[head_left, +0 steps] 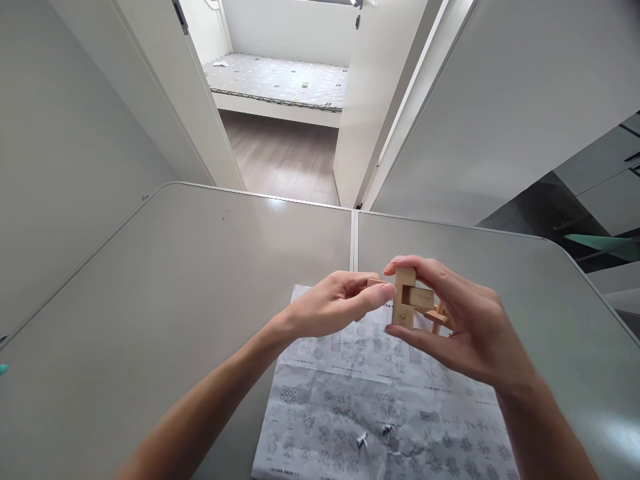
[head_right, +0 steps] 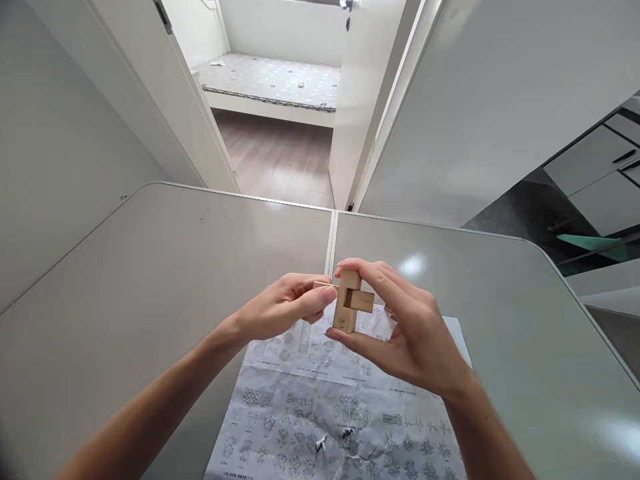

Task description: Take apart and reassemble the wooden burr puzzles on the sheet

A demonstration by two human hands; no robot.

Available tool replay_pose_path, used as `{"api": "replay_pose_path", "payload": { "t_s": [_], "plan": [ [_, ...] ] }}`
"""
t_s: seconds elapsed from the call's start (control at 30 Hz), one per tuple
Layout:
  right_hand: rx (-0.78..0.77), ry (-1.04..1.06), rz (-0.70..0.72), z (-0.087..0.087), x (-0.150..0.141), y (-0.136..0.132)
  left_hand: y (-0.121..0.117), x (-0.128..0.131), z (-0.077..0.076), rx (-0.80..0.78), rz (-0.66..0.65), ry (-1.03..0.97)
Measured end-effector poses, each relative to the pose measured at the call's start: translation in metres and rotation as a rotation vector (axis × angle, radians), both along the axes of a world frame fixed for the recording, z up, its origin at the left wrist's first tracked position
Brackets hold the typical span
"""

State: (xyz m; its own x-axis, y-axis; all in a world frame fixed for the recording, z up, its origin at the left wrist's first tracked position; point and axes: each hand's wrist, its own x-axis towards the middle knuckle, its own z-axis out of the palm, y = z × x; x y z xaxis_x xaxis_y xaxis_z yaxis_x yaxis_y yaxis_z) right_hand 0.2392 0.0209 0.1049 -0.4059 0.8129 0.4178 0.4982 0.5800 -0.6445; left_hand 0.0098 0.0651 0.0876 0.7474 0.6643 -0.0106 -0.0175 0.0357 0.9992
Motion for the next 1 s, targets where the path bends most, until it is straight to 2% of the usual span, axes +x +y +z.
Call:
{"api": "replay_pose_path", "payload": {
  "t_s": [0.23,0.43,0.67,0.77,0.87,1.0],
  "plan": [
    [0.036,-0.147,-0.026,-0.004,-0.003,0.0,0.0,-0.005,0.004,0.129,0.07,0.191],
    [0.131,-0.279,-0.051,-0.005,-0.006,-0.003,-0.002,-0.008,0.013,0.266,0.122,0.406],
    [0.21,-0.375,-0.087,-0.011,-0.01,-0.002,-0.011,-0.003,0.017,0.602,0.262,0.635],
    [0.171,-0.397,-0.1,-0.014,-0.008,-0.001,-0.009,-0.006,0.015,0.719,0.317,0.757],
    [0.077,-0.417,-0.108,-0.019,-0.005,0.002,-0.003,-0.015,0.018,0.688,0.257,0.846],
    [-0.054,-0.403,-0.104,-0.03,-0.008,0.004,0.005,-0.035,0.025,0.606,0.275,0.886]
  ]
}}
